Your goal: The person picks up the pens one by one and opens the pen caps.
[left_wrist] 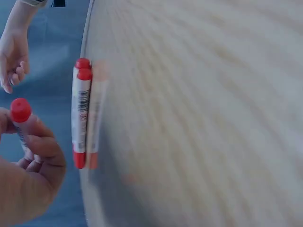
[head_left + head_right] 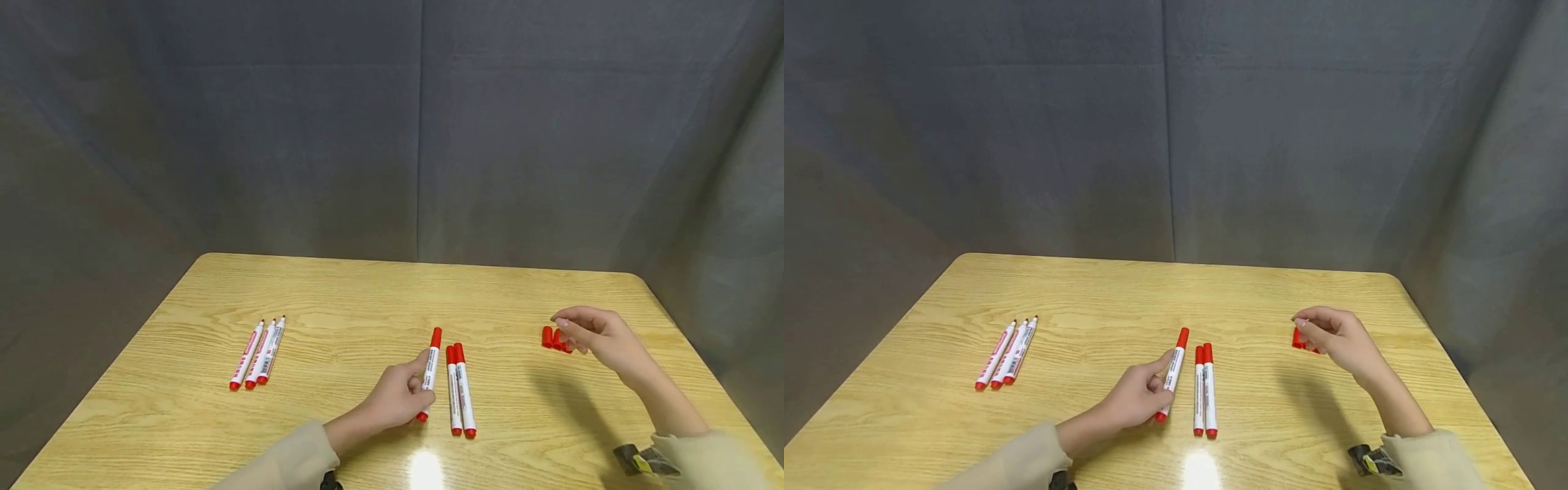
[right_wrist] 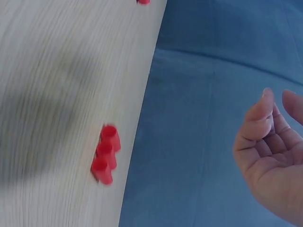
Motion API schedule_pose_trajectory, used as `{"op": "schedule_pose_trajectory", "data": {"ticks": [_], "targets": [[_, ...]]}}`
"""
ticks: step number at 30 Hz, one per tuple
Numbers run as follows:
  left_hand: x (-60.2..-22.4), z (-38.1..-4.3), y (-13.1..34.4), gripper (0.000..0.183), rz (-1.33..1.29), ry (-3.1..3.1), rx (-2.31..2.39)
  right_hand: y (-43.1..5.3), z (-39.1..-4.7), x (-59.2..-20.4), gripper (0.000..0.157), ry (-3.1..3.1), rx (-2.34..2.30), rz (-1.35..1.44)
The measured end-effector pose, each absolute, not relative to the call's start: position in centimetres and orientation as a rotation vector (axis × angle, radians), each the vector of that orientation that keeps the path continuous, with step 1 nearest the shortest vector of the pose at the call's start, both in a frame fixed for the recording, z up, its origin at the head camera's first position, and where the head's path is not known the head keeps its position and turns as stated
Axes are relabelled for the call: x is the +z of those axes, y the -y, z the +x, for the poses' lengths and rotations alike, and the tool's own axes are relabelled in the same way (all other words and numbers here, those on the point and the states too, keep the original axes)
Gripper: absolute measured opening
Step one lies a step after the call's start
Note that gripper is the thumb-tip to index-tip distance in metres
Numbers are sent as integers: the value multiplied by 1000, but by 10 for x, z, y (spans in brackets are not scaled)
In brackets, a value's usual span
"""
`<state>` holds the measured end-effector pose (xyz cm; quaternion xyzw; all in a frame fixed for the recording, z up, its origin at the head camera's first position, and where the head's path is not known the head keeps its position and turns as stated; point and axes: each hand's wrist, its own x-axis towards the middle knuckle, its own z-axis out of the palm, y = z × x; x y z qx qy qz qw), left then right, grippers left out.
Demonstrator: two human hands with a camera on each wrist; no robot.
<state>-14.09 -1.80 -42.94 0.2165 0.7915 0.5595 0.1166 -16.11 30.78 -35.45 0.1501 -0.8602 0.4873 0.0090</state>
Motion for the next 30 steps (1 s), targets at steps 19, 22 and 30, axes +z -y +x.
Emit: {"op": "schedule_pose_trajectory", "data": {"ticks": [19, 22, 30], "targets": [[-403, -136, 20, 75, 825, -2392, 1750, -223, -190, -354, 26, 2643, 1772, 645], [-401, -136, 20, 75, 883, -2424, 1730, -212, -194, -354, 28, 2624, 1811, 662], [-400, -135, 19, 76, 1157, -2541, 1659, -185, -196, -351, 33, 2589, 1938, 623]]}}
